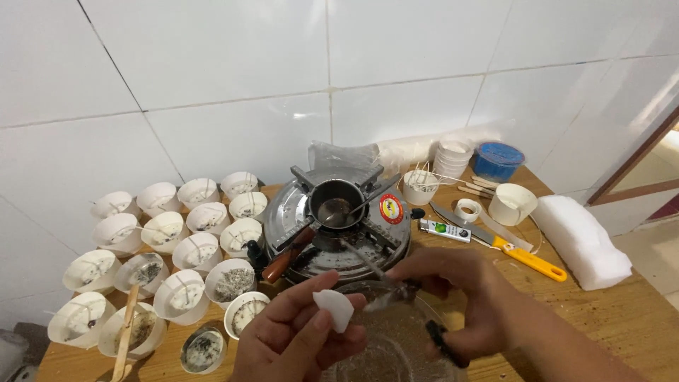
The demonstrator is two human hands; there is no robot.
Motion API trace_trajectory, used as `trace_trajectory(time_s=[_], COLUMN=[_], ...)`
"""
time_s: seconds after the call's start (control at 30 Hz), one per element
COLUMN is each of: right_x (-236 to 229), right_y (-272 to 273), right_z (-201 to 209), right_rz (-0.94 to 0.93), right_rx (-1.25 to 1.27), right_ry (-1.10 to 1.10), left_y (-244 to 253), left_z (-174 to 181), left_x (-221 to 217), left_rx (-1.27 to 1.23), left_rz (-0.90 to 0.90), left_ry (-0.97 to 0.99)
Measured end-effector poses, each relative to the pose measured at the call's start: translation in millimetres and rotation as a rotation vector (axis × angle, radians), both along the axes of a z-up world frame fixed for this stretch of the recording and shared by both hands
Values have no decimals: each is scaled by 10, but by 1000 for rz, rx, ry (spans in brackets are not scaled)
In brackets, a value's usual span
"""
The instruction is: Preparing candle cups by inserting wicks, adding material with a spoon, and cutting wax blocks into smaller pieces using scissors.
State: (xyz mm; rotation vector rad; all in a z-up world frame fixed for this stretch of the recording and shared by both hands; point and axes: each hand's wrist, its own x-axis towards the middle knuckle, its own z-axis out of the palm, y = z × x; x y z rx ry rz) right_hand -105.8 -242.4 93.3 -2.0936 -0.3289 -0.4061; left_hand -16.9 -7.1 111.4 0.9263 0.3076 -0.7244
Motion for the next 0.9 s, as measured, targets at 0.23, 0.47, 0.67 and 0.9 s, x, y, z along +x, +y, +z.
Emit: trace_trajectory(time_s=[0.23, 0.47, 0.67, 0.9], right_x=[80, 141, 157, 175], right_y=[160, 186, 237, 245], right_z=[21, -51, -146, 1], right_rz=[6, 165, 238, 316], right_rx=[-379, -341, -314, -264], right_ry=[-218, -117, -173, 21], left_y=[29, 43, 7, -30], left_z=[-538, -720, -754, -552], left_x=[-8, -36, -39, -3], left_rx=[-91, -142, -111, 53], left_rz=[65, 11, 38, 21], left_ry=[-399, -594, -551, -309])
